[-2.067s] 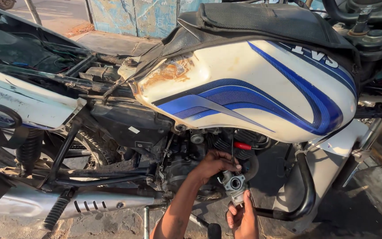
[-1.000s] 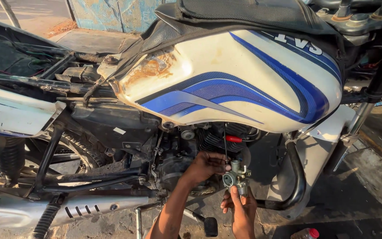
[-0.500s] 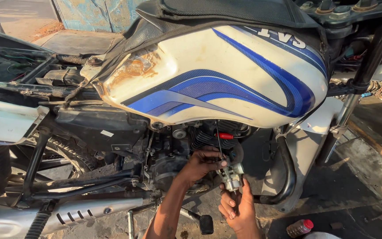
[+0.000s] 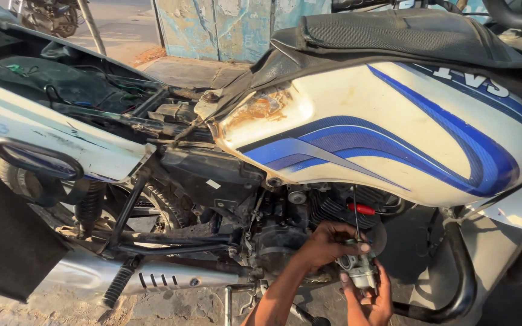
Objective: Cleaning and re-installing a motorcycle carburetor.
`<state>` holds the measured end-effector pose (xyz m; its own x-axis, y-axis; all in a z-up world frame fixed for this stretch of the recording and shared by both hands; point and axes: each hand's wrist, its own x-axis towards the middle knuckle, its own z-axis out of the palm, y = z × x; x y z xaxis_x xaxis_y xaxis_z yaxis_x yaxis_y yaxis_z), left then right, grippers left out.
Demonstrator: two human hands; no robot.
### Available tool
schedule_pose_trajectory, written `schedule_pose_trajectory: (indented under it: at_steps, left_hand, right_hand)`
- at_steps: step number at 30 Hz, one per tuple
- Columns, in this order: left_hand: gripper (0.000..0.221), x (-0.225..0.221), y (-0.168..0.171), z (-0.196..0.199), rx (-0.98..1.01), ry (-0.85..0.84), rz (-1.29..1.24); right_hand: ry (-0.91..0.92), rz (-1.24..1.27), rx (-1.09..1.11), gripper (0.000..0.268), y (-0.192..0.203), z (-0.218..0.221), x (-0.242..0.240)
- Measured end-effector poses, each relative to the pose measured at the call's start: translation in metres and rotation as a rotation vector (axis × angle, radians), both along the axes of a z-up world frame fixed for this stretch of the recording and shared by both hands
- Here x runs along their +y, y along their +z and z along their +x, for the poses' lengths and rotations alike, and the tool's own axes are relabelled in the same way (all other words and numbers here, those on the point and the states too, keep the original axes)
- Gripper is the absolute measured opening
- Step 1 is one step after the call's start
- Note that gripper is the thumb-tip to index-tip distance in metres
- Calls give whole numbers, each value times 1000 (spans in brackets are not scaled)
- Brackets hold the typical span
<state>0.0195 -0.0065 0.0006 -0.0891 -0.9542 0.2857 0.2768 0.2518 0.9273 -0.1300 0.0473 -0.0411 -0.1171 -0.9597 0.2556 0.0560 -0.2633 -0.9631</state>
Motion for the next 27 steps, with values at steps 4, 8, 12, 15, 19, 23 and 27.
schedule_pose_trajectory:
  at_steps: [4,8,12,15,19,23,27]
  left_hand:
    - [23,-4,-8,17,-92,-27,80]
    - [30,-14,-19,27,-35,-113,-31]
    - [31,-4,4,30,48,-153,63]
    - [30,-1,15,31,-27,-120,128]
    - [31,1,19,31,-68,-129,153]
    - [30,-4,12,24,-138,-34,178]
    - [26,-12,6,21,-89,-41,152]
  right_hand:
    - [66,-55,-45,80,-34,-10,-20]
    - [144,-48,-1,75,-17,-11,-14]
    - [173,77,-17,63,-13,-13,-14]
    - [174,207,-231,52,-31,-14,-20]
    - [145,207,-350,52,3,-5,-2]
    - [268,240,-427,42,-25,-16,-14]
    - [345,454,-579,44,-47,-24,-31]
